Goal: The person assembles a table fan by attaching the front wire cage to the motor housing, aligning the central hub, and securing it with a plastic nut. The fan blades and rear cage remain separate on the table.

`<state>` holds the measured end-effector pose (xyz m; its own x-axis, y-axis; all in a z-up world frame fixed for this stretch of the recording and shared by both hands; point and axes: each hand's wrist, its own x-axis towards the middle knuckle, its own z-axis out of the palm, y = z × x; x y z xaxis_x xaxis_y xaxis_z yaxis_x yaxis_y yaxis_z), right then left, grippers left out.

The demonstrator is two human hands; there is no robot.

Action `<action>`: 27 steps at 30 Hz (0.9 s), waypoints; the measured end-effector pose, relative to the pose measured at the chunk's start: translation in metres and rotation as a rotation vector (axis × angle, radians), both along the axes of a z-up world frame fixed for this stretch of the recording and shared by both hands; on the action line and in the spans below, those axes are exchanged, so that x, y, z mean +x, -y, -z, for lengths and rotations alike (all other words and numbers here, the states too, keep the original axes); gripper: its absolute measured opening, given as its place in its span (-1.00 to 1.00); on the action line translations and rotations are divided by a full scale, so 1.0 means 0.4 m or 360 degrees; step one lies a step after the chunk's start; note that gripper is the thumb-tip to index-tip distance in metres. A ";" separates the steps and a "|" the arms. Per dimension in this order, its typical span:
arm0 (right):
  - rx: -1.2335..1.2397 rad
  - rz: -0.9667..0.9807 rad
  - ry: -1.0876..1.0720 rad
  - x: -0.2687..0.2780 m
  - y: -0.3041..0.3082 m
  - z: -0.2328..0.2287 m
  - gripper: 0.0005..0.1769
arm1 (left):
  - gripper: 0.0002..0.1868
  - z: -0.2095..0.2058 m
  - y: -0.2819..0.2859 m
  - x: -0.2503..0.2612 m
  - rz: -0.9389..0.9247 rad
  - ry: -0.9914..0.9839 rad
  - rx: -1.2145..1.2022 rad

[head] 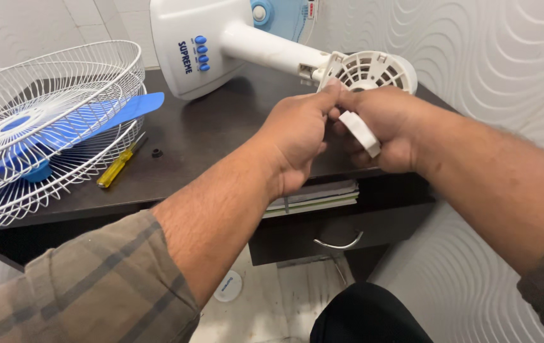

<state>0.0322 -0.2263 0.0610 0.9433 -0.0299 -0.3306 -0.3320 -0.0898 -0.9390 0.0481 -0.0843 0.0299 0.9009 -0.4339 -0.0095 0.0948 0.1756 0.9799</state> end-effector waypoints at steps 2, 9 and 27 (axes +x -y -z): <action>-0.0012 0.0036 0.0032 -0.003 0.002 0.005 -0.69 | -0.54 0.003 0.008 -0.011 0.0041 0.0038 -0.0005; -0.0096 0.0133 0.0084 -0.018 -0.003 0.006 -0.70 | -0.57 0.012 0.022 -0.066 0.0089 0.0106 0.0024; -0.1413 -0.0085 0.0492 -0.035 0.119 0.134 -0.47 | -0.77 0.110 0.033 -0.015 0.0043 -0.0052 -0.0214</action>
<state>0.0182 -0.2739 0.0075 0.9928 -0.1050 0.0575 -0.0543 -0.8230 -0.5655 0.0421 -0.0973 -0.0142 0.8891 -0.4573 0.0212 0.1328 0.3018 0.9441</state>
